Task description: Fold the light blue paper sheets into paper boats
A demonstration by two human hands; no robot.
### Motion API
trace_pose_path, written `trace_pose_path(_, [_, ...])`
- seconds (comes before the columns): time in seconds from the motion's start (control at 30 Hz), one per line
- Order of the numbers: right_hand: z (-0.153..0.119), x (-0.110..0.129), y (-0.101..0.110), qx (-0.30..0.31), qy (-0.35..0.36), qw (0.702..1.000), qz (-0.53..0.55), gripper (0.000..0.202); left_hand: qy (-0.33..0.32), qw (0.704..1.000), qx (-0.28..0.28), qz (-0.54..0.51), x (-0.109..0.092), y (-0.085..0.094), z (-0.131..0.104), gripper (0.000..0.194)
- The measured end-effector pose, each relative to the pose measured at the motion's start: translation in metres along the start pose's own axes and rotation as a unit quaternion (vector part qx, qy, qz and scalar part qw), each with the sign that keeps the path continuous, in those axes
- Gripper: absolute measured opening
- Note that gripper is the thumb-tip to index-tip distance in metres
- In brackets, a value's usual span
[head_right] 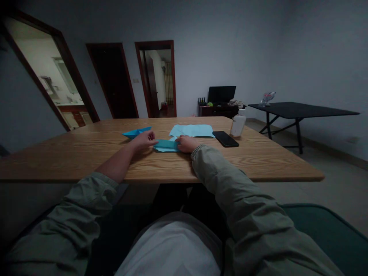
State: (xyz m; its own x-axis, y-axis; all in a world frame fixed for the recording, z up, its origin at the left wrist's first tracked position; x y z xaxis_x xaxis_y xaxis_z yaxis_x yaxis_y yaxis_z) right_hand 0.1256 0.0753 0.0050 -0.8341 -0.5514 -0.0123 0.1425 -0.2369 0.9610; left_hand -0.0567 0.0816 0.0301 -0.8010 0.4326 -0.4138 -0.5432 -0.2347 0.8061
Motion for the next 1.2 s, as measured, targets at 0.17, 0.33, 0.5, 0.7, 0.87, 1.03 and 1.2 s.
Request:
trace_pose_path(0.17, [0.001,-0.001,-0.001,-0.001,0.003,1.000,0.004,0.039,0.016,0.998,0.064,0.009,-0.005,-0.016,-0.005,0.021])
trace_pose_path(0.33, [0.002,-0.002,-0.001,-0.013,0.000,1.000,0.024,0.042,-0.004,0.996,0.087,-0.019,-0.003,-0.028,-0.002,0.026])
trace_pose_path(0.5, [0.000,-0.018,0.014,-0.073,-0.028,0.994,0.079,0.049,-0.020,0.993,0.109,-0.046,0.001,-0.033,-0.002,0.029])
trace_pose_path(0.7, [-0.010,-0.043,0.040,-0.132,-0.090,0.986,0.052,0.041,0.002,0.993,0.106,-0.060,0.012,-0.034,0.001,0.031])
trace_pose_path(0.87, [-0.011,-0.050,0.023,-0.058,-0.128,0.988,0.064,0.027,-0.007,0.993,0.096,-0.072,0.014,-0.032,0.002,0.028])
trace_pose_path(1.03, [-0.009,-0.049,0.016,-0.046,-0.118,0.987,0.103,0.032,-0.004,0.993,0.098,-0.073,0.016,-0.033,0.003,0.030])
trace_pose_path(1.2, [-0.008,-0.050,0.013,-0.030,-0.122,0.984,0.128,0.035,-0.004,0.994,0.093,-0.059,0.017,-0.032,0.003,0.032])
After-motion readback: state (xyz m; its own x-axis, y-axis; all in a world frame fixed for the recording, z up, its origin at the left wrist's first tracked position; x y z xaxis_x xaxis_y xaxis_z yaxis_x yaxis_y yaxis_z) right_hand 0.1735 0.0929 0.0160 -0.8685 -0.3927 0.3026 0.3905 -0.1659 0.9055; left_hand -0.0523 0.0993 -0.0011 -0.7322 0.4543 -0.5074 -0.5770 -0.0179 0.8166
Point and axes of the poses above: each hand's wrist, its own z-axis towards the middle knuckle, its own y-axis out of the back of the hand, x = y × z, the point moved 10 cm from there along z, towards the middle knuckle, and after that the axes turned 4 degrees about -x, right-handed, at the moved point
